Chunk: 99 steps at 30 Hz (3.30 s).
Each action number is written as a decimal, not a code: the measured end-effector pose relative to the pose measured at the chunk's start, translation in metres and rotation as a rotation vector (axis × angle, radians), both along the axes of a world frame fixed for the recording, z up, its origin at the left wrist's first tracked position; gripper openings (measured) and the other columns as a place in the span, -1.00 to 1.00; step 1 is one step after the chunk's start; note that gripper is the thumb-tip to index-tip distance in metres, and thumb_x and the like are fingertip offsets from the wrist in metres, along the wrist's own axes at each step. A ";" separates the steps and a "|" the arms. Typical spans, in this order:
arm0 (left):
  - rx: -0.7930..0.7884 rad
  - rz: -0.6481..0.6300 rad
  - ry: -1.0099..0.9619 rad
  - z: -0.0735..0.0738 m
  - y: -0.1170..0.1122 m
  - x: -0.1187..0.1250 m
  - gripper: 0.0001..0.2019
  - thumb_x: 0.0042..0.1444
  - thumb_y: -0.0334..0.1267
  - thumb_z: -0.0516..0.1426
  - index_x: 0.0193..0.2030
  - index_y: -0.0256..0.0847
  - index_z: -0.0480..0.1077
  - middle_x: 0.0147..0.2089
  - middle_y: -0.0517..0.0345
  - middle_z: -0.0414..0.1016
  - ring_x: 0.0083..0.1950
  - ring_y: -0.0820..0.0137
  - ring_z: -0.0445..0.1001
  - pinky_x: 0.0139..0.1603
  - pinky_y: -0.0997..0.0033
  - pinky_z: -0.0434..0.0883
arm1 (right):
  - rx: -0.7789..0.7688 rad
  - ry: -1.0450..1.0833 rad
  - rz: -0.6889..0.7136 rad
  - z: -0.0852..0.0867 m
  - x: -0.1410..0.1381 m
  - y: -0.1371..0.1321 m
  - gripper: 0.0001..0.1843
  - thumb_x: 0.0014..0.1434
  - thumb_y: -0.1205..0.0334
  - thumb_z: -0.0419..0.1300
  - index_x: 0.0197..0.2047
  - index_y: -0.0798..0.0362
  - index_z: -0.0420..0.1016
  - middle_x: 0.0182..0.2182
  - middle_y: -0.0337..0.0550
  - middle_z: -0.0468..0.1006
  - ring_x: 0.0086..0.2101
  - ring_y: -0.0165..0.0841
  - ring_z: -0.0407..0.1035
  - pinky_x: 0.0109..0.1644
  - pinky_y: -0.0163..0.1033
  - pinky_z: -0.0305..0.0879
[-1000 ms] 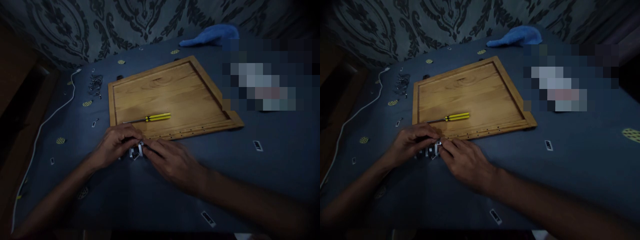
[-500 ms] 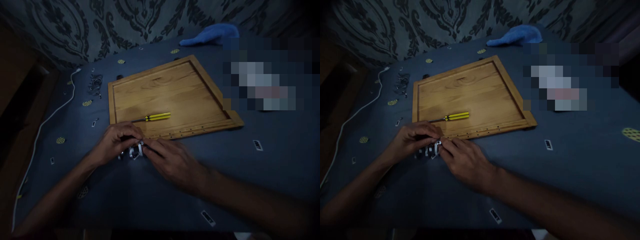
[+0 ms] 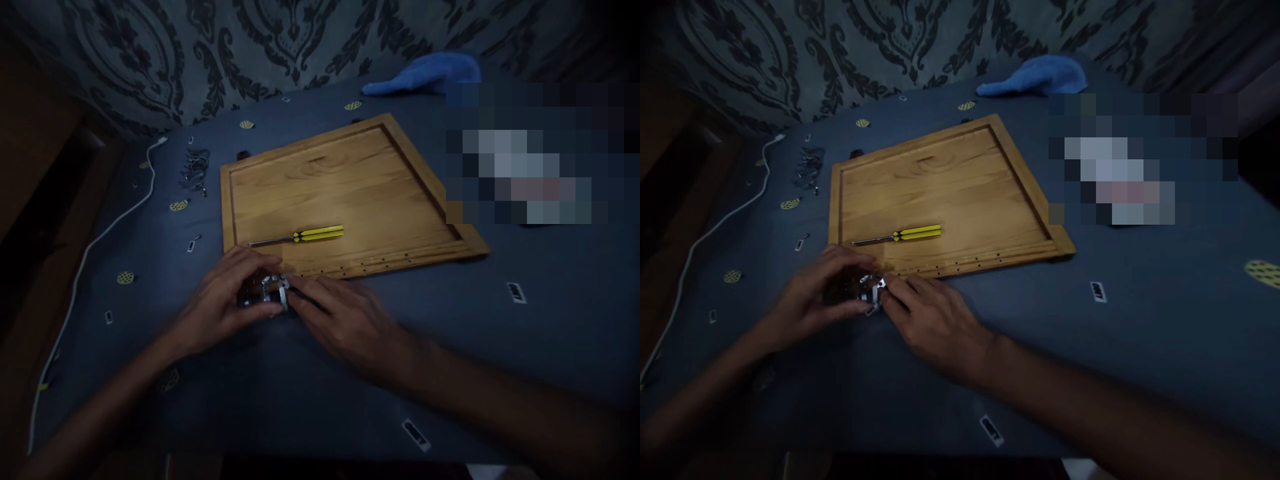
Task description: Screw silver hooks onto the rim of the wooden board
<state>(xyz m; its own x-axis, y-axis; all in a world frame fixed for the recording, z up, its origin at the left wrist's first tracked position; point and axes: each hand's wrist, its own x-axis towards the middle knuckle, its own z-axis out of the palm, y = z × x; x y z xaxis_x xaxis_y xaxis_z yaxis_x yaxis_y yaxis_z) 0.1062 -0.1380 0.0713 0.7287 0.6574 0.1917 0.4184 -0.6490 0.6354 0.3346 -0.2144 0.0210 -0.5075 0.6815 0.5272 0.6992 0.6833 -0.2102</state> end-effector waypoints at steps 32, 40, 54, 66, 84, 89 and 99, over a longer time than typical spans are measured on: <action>-0.027 0.136 -0.031 -0.024 -0.019 0.006 -0.18 0.15 -0.18 0.40 0.44 0.03 0.08 0.09 0.05 0.58 0.23 0.04 0.52 0.30 -0.09 0.42 | 0.008 0.072 -0.012 0.013 0.002 0.018 -0.64 0.46 0.42 -0.02 0.18 0.23 0.49 -0.09 0.10 0.64 -0.24 -0.25 0.62 -0.27 -0.19 0.62; -0.055 0.152 -0.037 -0.023 -0.019 0.007 -0.18 0.11 -0.16 0.43 0.42 0.01 0.12 0.09 0.06 0.58 0.21 0.06 0.53 0.31 -0.06 0.41 | -0.021 -0.028 -0.018 0.011 0.005 0.021 -0.57 0.46 0.42 -0.08 0.25 0.11 0.45 -0.17 0.00 0.57 -0.37 -0.32 0.55 -0.45 -0.27 0.49; -0.077 0.146 -0.009 -0.020 -0.019 0.006 -0.20 0.14 -0.12 0.41 0.41 0.02 0.10 0.09 0.07 0.59 0.22 0.06 0.53 0.33 -0.08 0.40 | -0.040 0.077 -0.011 0.008 0.007 0.020 -0.63 0.41 0.48 -0.03 0.17 0.12 0.46 -0.11 0.03 0.59 -0.27 -0.30 0.59 -0.30 -0.23 0.58; -0.097 0.204 -0.029 -0.028 -0.023 0.006 -0.23 0.13 -0.17 0.39 0.40 0.05 0.13 0.05 0.11 0.58 0.22 0.07 0.50 0.31 -0.13 0.43 | -0.017 -0.018 -0.202 0.012 0.051 0.056 -0.66 0.40 0.31 0.13 0.20 0.13 0.48 0.08 0.18 0.59 0.04 -0.02 0.48 0.06 0.11 0.51; -0.134 0.211 -0.009 -0.024 -0.021 0.008 -0.24 0.11 -0.15 0.40 0.37 -0.04 0.16 0.03 0.09 0.57 0.20 0.07 0.50 0.28 -0.08 0.43 | -0.220 0.092 -0.162 0.007 0.055 0.059 -0.81 0.38 0.22 0.17 -0.05 0.04 0.60 -0.30 -0.06 0.56 -0.23 -0.18 0.46 -0.15 -0.11 0.41; -0.151 0.202 0.007 -0.022 -0.020 0.007 -0.26 0.13 -0.12 0.39 0.37 -0.02 0.14 0.05 0.07 0.57 0.18 0.06 0.50 0.27 -0.10 0.43 | -0.244 0.214 -0.195 0.014 0.052 0.052 -0.77 0.44 0.10 0.15 -0.09 0.06 0.55 -0.31 -0.09 0.61 -0.32 -0.26 0.50 -0.24 -0.18 0.42; -0.188 0.204 0.016 -0.017 -0.021 0.009 -0.26 0.13 -0.20 0.39 0.36 -0.01 0.13 0.06 0.10 0.57 0.17 0.08 0.52 0.28 -0.09 0.42 | -0.301 0.849 -0.293 0.029 0.045 0.049 -0.78 0.33 0.01 0.32 -0.21 -0.01 0.55 -0.47 -0.29 0.49 -0.49 -0.41 0.35 -0.41 -0.28 0.30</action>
